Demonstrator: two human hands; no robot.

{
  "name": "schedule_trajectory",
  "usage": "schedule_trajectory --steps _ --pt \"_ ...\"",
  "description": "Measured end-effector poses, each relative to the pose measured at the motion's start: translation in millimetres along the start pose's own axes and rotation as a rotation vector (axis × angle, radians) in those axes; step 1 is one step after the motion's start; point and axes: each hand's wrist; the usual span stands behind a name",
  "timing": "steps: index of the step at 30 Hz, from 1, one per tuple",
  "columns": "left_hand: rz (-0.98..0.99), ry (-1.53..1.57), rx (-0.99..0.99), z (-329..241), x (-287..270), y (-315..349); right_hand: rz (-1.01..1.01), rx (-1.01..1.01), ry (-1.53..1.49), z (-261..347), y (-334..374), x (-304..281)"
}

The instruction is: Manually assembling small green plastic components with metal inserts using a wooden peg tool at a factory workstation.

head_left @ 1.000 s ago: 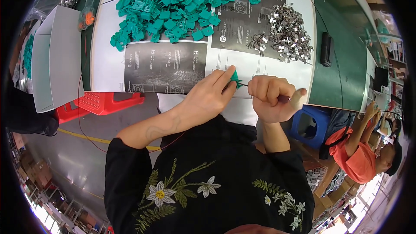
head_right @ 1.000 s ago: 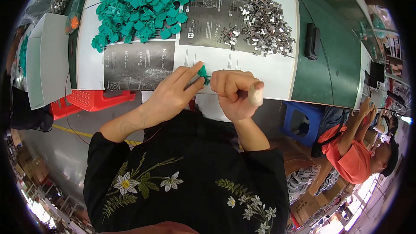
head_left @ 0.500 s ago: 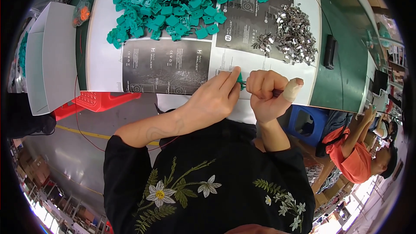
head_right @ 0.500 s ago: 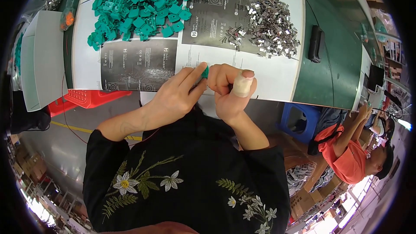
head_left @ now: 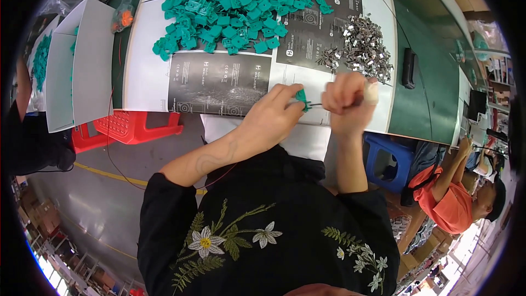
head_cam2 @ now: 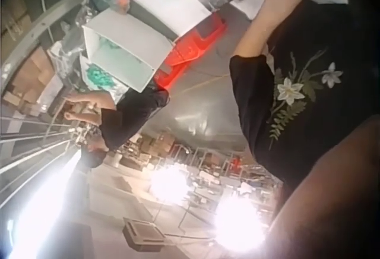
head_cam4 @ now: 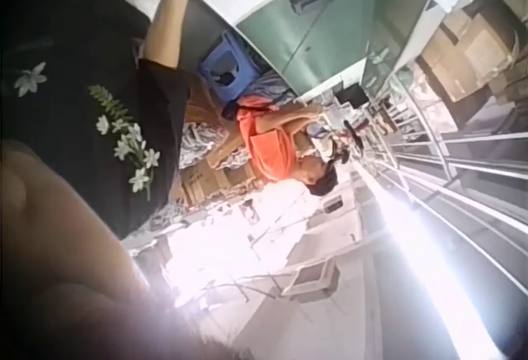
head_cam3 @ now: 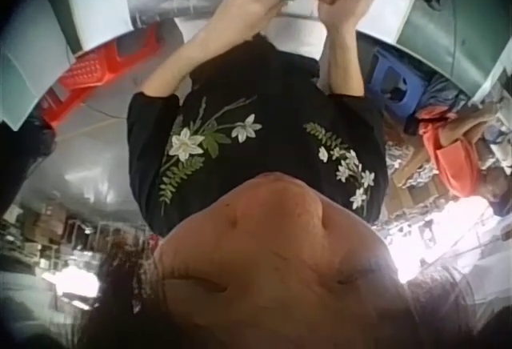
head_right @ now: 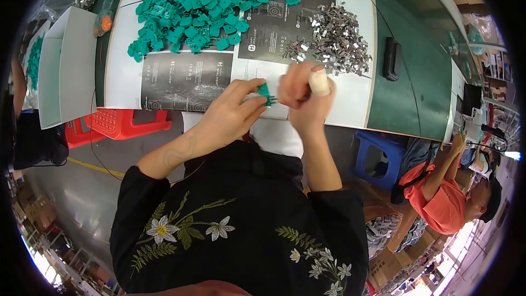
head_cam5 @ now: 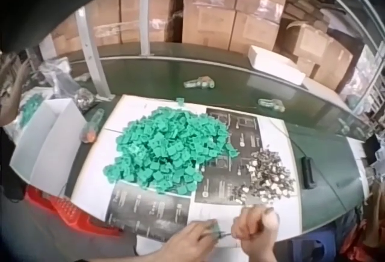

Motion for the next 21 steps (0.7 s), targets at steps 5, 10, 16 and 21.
schedule_trajectory --steps 5,10,16,21 --pt "-0.108 0.301 -0.177 -5 -5 3 0.061 0.024 0.989 23 6 0" --pt "-0.023 0.647 -0.371 -20 -10 11 0.277 0.301 0.841 14 27 -4" --pt "-0.033 0.474 -0.436 -32 -22 16 0.327 0.152 0.954 8 39 -4" --pt "-0.179 0.131 -0.156 -25 -10 17 0.399 -0.005 1.145 5 43 9"
Point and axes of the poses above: each hand's wrist, its own y-axis away from the middle knuckle, its own x-axis out of the palm, z = x × y, and after that the axes turned 15 degrees about -x, right-handed
